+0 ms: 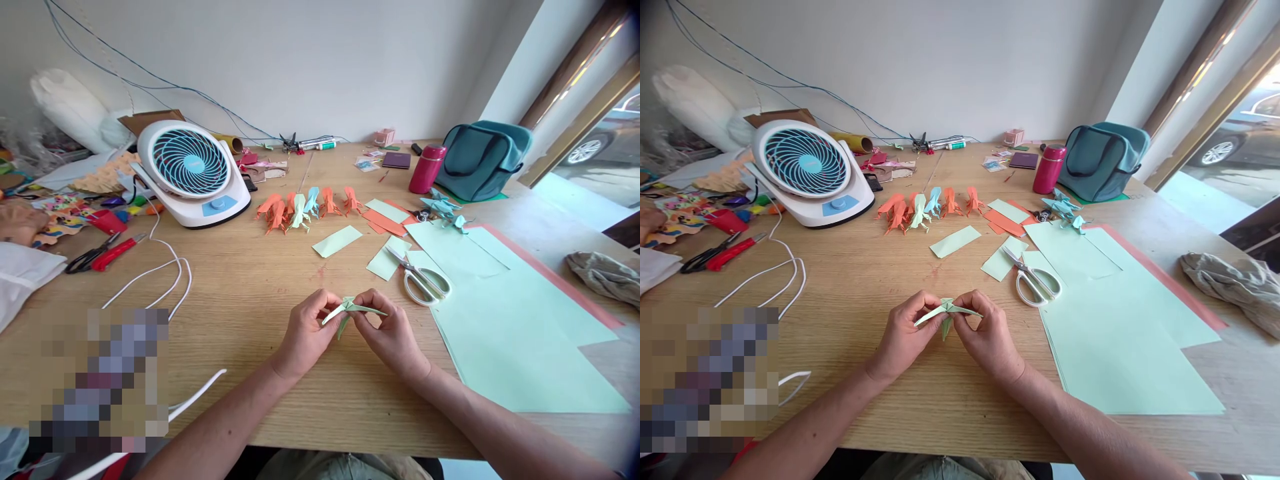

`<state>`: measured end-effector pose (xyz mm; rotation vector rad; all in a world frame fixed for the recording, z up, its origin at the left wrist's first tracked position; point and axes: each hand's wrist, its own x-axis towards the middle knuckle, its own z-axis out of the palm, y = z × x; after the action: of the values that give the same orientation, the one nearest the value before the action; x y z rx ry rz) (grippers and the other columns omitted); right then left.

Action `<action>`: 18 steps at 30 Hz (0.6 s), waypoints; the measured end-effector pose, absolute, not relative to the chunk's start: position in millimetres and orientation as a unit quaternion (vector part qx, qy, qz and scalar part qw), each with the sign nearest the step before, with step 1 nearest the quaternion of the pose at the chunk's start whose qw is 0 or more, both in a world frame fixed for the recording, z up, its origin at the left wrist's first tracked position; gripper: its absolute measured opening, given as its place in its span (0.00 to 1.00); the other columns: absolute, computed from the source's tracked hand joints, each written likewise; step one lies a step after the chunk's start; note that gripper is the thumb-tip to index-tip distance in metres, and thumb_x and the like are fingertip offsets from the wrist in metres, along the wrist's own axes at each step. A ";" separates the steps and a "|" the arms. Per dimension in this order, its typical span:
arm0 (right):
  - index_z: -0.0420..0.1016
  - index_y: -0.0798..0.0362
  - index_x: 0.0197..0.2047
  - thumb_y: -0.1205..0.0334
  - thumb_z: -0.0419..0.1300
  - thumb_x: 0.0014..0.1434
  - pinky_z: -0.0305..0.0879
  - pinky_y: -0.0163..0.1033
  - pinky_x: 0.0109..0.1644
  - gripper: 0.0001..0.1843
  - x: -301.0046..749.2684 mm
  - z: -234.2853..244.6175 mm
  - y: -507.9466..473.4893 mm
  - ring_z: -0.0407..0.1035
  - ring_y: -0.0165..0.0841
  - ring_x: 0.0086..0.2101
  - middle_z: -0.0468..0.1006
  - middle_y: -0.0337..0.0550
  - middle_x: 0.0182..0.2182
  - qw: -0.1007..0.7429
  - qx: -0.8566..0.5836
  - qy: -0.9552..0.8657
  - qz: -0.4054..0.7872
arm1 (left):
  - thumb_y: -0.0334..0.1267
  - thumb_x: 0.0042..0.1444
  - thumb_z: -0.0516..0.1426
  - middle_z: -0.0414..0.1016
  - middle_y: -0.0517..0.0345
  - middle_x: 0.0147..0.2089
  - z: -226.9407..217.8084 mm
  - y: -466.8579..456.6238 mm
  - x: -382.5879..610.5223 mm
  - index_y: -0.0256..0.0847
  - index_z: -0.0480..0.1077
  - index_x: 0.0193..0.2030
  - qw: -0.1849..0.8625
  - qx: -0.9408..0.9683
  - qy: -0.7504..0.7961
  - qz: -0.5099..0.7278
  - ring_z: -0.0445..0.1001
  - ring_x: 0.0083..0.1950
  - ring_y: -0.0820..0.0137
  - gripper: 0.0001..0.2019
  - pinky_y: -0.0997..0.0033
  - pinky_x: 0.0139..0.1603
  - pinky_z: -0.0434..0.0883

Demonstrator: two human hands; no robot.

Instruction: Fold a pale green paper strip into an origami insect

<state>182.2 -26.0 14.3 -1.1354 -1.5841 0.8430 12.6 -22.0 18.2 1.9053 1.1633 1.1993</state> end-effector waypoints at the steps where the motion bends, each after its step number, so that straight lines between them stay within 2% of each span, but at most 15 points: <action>1: 0.73 0.50 0.34 0.66 0.61 0.59 0.67 0.39 0.41 0.02 182.5 14.2 -25.9 0.72 0.34 0.34 0.77 0.39 0.31 0.486 -0.470 -0.657 0.334 | 0.32 0.61 0.60 0.76 0.62 0.35 18.5 -22.7 12.3 0.42 0.69 0.38 0.282 0.726 0.439 0.449 0.74 0.33 0.75 0.03 0.78 0.36 0.70; 6: 0.74 0.50 0.34 0.67 0.61 0.58 0.68 0.39 0.41 0.03 181.4 14.8 -27.4 0.73 0.34 0.34 0.79 0.38 0.31 0.489 -0.468 -0.655 0.336 | 0.28 0.60 0.59 0.76 0.60 0.36 21.7 -25.0 11.7 0.41 0.67 0.40 0.176 0.768 0.434 0.436 0.75 0.36 0.73 0.06 0.76 0.40 0.72; 11: 0.74 0.50 0.34 0.67 0.61 0.59 0.68 0.38 0.40 0.03 180.1 15.6 -30.0 0.73 0.33 0.33 0.78 0.38 0.30 0.509 -0.455 -0.649 0.335 | 0.26 0.60 0.58 0.76 0.59 0.34 25.7 -27.2 12.8 0.41 0.67 0.40 0.104 0.783 0.421 0.446 0.75 0.34 0.72 0.07 0.74 0.39 0.71; 18: 0.74 0.50 0.34 0.68 0.60 0.59 0.67 0.38 0.39 0.04 181.8 18.7 -32.6 0.73 0.33 0.33 0.78 0.37 0.30 0.517 -0.453 -0.652 0.319 | 0.32 0.58 0.62 0.76 0.64 0.31 30.6 -28.1 17.3 0.41 0.68 0.38 0.191 0.725 0.458 0.477 0.73 0.29 0.76 0.06 0.78 0.34 0.70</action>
<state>181.8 -32.6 18.7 -1.0881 -1.5663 0.7668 17.3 -28.1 30.6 2.0365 1.2875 1.3400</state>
